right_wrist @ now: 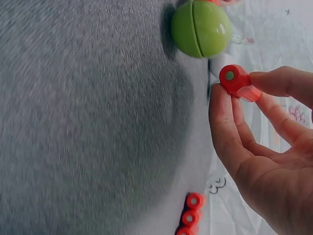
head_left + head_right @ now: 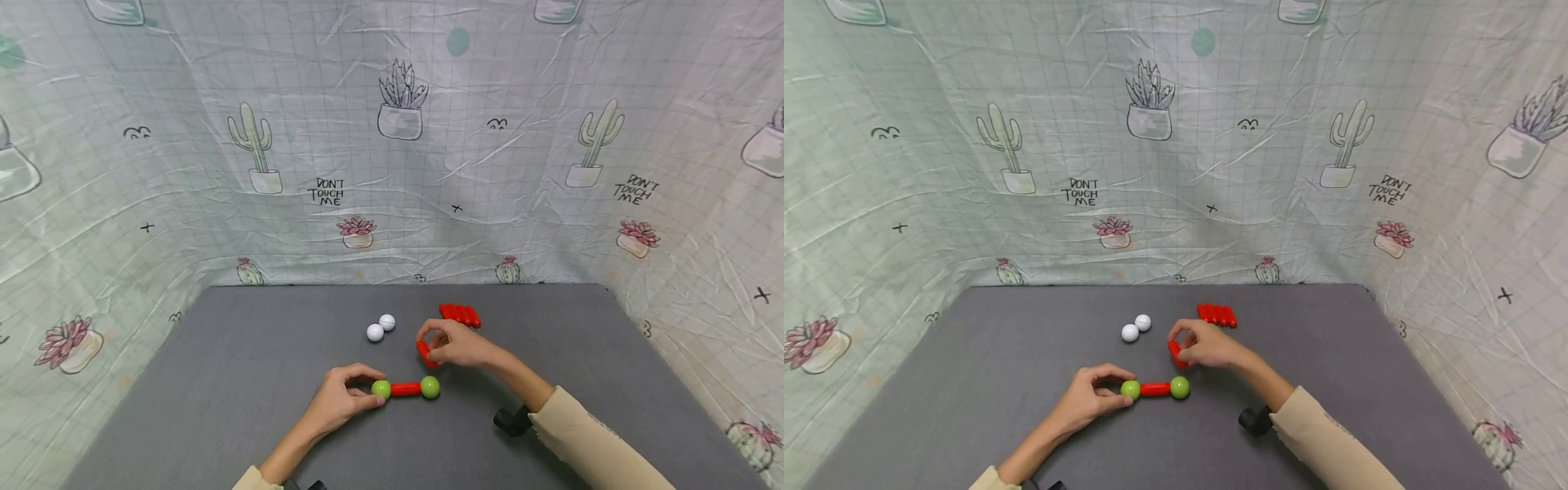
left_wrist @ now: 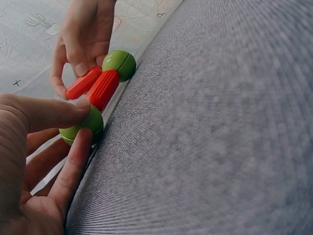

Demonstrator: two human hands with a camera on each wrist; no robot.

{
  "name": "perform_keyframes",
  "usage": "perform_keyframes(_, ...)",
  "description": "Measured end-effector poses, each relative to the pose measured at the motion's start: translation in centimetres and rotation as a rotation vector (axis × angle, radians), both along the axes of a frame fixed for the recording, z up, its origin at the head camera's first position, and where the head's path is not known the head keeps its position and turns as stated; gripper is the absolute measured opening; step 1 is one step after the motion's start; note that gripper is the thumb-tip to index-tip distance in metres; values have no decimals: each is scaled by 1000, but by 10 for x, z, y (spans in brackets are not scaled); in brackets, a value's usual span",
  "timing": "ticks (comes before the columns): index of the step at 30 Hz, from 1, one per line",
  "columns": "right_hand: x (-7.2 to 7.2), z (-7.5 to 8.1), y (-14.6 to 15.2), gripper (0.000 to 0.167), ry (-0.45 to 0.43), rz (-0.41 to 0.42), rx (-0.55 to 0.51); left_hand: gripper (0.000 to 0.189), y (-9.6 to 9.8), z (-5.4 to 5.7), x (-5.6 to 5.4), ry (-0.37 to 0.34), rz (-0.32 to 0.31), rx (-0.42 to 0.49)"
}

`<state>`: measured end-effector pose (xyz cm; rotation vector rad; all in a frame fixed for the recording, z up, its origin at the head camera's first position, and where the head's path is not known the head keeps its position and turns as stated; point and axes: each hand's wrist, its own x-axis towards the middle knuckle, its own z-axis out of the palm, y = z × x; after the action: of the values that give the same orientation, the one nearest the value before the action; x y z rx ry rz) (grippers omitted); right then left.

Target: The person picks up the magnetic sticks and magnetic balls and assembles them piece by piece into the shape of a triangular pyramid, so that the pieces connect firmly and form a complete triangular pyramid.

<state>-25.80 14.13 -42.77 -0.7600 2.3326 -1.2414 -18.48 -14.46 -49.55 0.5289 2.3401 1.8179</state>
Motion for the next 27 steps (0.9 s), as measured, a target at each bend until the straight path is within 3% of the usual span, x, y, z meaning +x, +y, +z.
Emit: perform_keyframes(27,8,-10,-11,38,-91,36,-1,38,1,0,-1,15,-15,9)
